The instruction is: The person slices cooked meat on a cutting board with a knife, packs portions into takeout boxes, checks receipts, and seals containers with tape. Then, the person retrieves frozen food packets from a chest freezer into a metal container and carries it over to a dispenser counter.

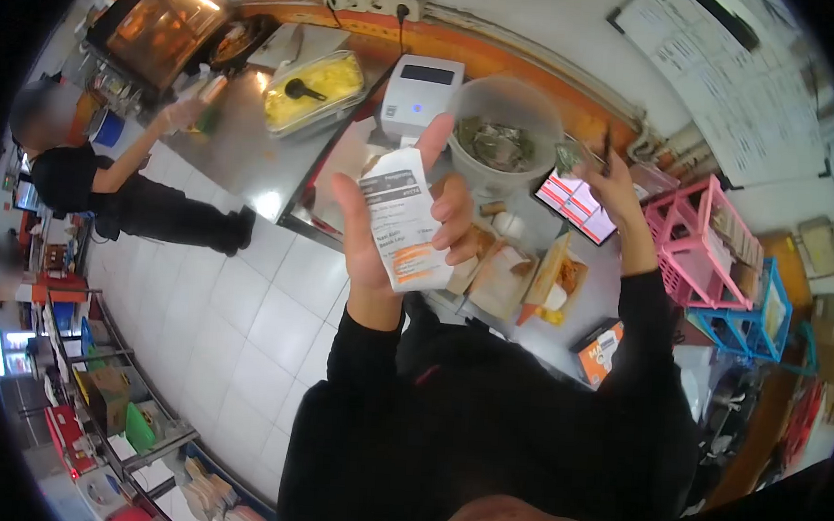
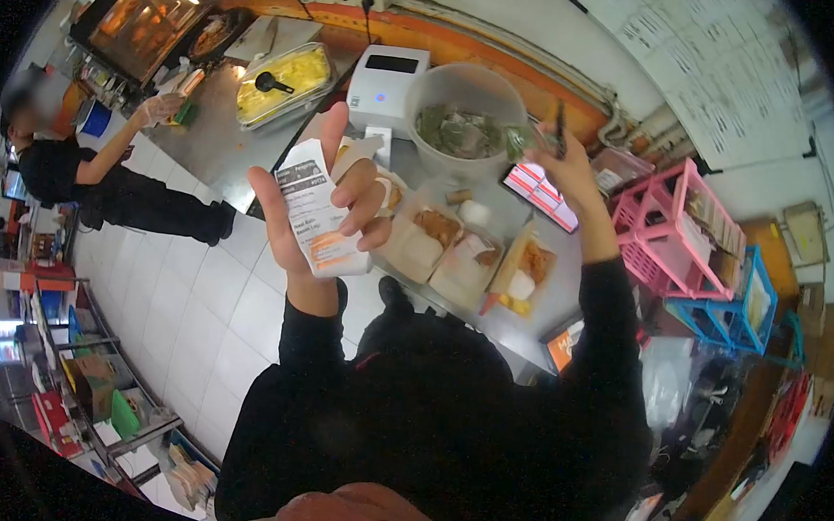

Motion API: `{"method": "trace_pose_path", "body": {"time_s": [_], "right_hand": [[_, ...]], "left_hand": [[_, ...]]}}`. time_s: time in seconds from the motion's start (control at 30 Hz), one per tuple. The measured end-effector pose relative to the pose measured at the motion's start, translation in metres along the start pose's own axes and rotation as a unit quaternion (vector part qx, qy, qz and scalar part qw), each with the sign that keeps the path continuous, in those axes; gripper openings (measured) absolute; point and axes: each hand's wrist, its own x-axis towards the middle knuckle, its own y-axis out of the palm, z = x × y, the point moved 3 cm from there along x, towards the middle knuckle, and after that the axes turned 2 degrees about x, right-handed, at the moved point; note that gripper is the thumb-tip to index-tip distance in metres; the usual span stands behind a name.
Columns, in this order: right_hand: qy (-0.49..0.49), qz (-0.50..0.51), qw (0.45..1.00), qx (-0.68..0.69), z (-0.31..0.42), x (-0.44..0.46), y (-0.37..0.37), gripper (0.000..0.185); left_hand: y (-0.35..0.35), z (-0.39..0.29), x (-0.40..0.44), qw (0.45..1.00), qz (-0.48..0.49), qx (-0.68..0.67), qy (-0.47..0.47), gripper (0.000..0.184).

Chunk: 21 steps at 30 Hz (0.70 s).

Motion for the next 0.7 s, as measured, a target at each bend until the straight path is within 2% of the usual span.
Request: {"method": "trace_pose_path", "body": {"time_s": [0.03,0.1,0.27,0.3,0.37,0.43,0.5,0.6,0.63,0.7], "right_hand": [[-0.004,-0.013,1.000,0.007,0.004,-0.025,-0.011,0.016],[0.058,-0.023,0.998,0.032,0.000,-0.070,-0.045,0.017],[0.150,-0.132,0.980,-0.005,-0.075,-0.145,-0.106,0.023],[0.111,-0.180,0.977,-0.021,-0.082,-0.156,-0.104,0.026],[0.113,-0.196,0.962,-0.152,-0.123,-0.175,-0.108,0.028],[0.121,-0.163,0.974,-0.102,-0.183,-0.189,-0.092,0.034],[0.178,-0.083,0.951,-0.239,-0.214,-0.202,-0.061,0.034],[0.101,-0.170,0.948,-0.249,-0.238,-0.204,-0.068,0.039],[0.165,-0.171,0.942,-0.238,-0.245,-0.197,-0.084,0.033],[0.123,-0.214,0.968,-0.049,-0.233,-0.188,-0.108,0.032]], "left_hand": [[0.004,0.009,0.003,1.000,0.000,-0.002,-0.010,0.086],[0.011,0.030,0.011,1.000,0.007,-0.008,-0.028,0.085],[0.017,0.079,0.016,0.997,0.018,-0.013,-0.078,0.082],[0.018,0.089,0.017,0.996,0.022,-0.011,-0.083,0.081],[0.018,0.104,0.016,0.995,0.009,-0.019,-0.093,0.081],[0.017,0.118,0.012,0.995,-0.006,-0.023,-0.099,0.083],[0.016,0.131,0.009,0.994,-0.020,-0.013,-0.104,0.087],[0.016,0.146,0.000,0.994,-0.035,-0.012,-0.107,0.091],[0.016,0.151,-0.003,0.994,-0.038,-0.013,-0.106,0.092],[0.011,0.162,-0.008,0.992,-0.066,0.019,-0.104,0.090]]}}
